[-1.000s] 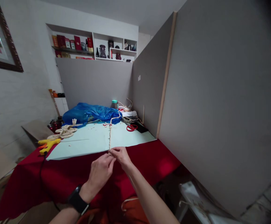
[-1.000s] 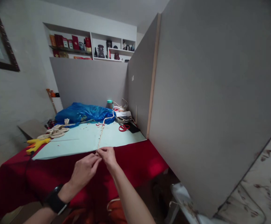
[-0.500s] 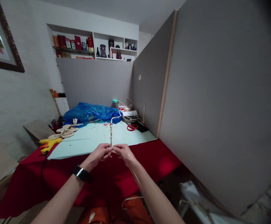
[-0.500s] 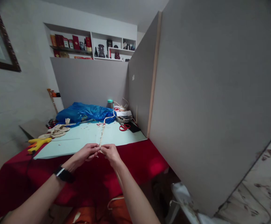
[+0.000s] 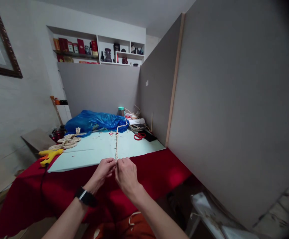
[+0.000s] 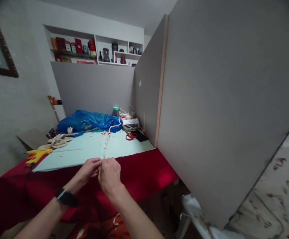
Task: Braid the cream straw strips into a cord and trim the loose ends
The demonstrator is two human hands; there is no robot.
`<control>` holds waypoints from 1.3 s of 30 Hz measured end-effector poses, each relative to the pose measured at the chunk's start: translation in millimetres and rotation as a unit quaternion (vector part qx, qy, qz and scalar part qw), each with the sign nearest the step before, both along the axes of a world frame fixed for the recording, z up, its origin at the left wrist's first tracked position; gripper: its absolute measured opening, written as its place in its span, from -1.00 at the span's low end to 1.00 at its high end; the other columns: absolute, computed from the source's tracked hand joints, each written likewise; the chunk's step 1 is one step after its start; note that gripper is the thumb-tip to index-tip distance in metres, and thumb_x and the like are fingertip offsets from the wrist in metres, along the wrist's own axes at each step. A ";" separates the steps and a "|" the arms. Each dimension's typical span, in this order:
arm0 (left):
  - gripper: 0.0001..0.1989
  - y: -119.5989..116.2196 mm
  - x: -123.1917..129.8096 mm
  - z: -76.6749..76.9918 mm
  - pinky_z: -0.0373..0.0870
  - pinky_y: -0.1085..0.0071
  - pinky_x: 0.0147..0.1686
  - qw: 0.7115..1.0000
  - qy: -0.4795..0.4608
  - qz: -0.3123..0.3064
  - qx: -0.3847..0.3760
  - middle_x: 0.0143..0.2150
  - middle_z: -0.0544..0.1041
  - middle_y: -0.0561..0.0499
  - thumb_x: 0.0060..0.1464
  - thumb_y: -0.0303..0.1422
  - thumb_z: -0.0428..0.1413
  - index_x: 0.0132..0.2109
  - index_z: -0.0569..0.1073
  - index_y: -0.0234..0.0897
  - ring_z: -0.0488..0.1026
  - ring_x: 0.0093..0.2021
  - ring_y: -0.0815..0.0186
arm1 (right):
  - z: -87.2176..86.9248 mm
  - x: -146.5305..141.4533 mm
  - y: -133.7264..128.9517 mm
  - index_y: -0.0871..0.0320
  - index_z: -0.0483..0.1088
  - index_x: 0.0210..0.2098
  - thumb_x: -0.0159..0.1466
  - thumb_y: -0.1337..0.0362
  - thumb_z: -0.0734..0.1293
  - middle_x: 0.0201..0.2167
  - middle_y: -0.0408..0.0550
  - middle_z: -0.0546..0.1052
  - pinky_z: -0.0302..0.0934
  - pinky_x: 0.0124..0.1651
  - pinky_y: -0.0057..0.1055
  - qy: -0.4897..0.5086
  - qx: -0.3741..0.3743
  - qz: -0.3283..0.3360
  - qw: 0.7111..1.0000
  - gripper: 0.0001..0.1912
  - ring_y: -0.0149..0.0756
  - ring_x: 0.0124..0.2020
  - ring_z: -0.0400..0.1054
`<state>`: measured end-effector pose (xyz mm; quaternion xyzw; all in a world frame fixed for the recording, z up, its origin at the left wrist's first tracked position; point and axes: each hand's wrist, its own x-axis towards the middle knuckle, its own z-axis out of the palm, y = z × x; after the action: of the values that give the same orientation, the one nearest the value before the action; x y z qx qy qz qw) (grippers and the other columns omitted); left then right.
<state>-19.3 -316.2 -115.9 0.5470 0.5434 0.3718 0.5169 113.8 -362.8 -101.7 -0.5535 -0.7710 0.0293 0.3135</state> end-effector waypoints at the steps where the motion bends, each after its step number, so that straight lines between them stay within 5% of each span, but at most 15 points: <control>1: -0.65 -2.4 1.3 -2.8 0.53 0.07 -0.07 1.000 -0.015 0.000 -0.001 0.11 0.51 -0.13 0.26 -0.24 0.15 0.14 0.43 -0.27 0.53 -0.02 0.13 | -2.8 -1.7 -1.3 0.21 0.48 -0.19 0.40 0.37 0.22 -0.23 0.06 0.56 0.26 -0.10 -0.27 -0.002 0.009 0.004 1.000 -0.82 -0.16 -0.13 0.40; 6: -0.65 -11.3 0.8 -10.6 0.54 0.09 -0.08 0.997 -0.074 0.008 0.010 0.10 0.51 -0.13 0.27 -0.23 0.15 0.13 0.43 -0.27 0.53 -0.03 0.14 | -12.4 3.3 -9.0 0.21 0.52 -0.21 0.35 0.44 0.23 -0.23 0.12 0.58 0.19 -0.09 -0.26 0.017 0.023 0.042 0.999 -0.80 -0.15 -0.17 0.39; 11: -0.66 -8.7 -6.7 -5.3 0.55 0.11 -0.11 0.997 -0.079 0.006 0.009 0.08 0.52 -0.12 0.27 -0.24 0.15 0.12 0.44 -0.28 0.54 -0.06 0.15 | -1.1 22.3 -1.3 0.16 0.52 -0.12 0.44 0.21 0.22 -0.16 0.07 0.58 0.22 0.03 -0.20 0.110 -0.010 0.040 0.993 -0.74 -0.15 -0.08 0.40; 15: -0.66 -8.2 -7.7 -2.1 0.55 0.12 -0.12 0.999 -0.037 0.008 0.012 0.07 0.52 -0.12 0.27 -0.24 0.15 0.12 0.44 -0.28 0.54 -0.07 0.16 | 4.5 19.5 27.3 0.21 0.42 0.03 0.41 0.11 0.30 -0.06 -0.01 0.53 0.41 -0.08 -0.18 0.186 -0.105 0.078 0.974 -0.68 -0.21 -0.14 0.47; 19: -0.66 -13.6 -8.1 0.6 0.55 0.11 -0.11 0.999 0.034 0.007 0.019 0.07 0.52 -0.12 0.27 -0.24 0.15 0.12 0.44 -0.28 0.54 -0.07 0.16 | -9.0 5.7 44.6 0.20 0.41 0.07 0.38 0.16 0.34 0.02 0.02 0.50 0.44 -0.07 -0.17 0.237 -0.176 0.112 0.949 -0.66 -0.16 -0.07 0.47; 23: -0.67 -23.0 -9.6 7.3 0.54 0.11 -0.10 0.992 0.117 0.004 0.050 0.08 0.53 -0.10 0.25 -0.23 0.16 0.10 0.46 -0.28 0.54 -0.05 0.13 | -21.6 1.5 43.3 0.20 0.40 0.09 0.37 0.16 0.35 0.07 0.02 0.48 0.42 -0.04 -0.14 0.283 -0.195 0.094 0.934 -0.64 -0.12 -0.03 0.45; 29: -0.69 -34.0 -7.2 13.7 0.53 0.09 -0.07 0.971 0.211 0.011 0.115 0.08 0.53 -0.11 0.26 -0.23 0.15 0.08 0.47 -0.28 0.53 -0.03 0.13 | -15.4 7.7 35.2 0.19 0.43 0.05 0.39 0.15 0.34 0.03 0.02 0.50 0.42 -0.05 -0.16 0.323 -0.211 0.069 0.920 -0.68 -0.17 -0.07 0.46; 39: -0.70 -32.5 1.2 -4.5 0.56 0.16 -0.16 0.958 0.249 0.025 0.140 0.01 0.55 -0.09 0.27 -0.23 0.14 0.07 0.47 -0.29 0.55 -0.12 0.19 | -16.1 10.7 34.8 0.19 0.45 0.04 0.37 0.15 0.35 0.07 0.00 0.49 0.41 -0.03 -0.17 0.403 -0.242 0.085 0.879 -0.68 -0.12 -0.03 0.45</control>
<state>-18.1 -348.7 -120.4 0.6757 0.6110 0.3088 0.2735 124.5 -328.0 -117.7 -0.4845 -0.5911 0.4620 0.4499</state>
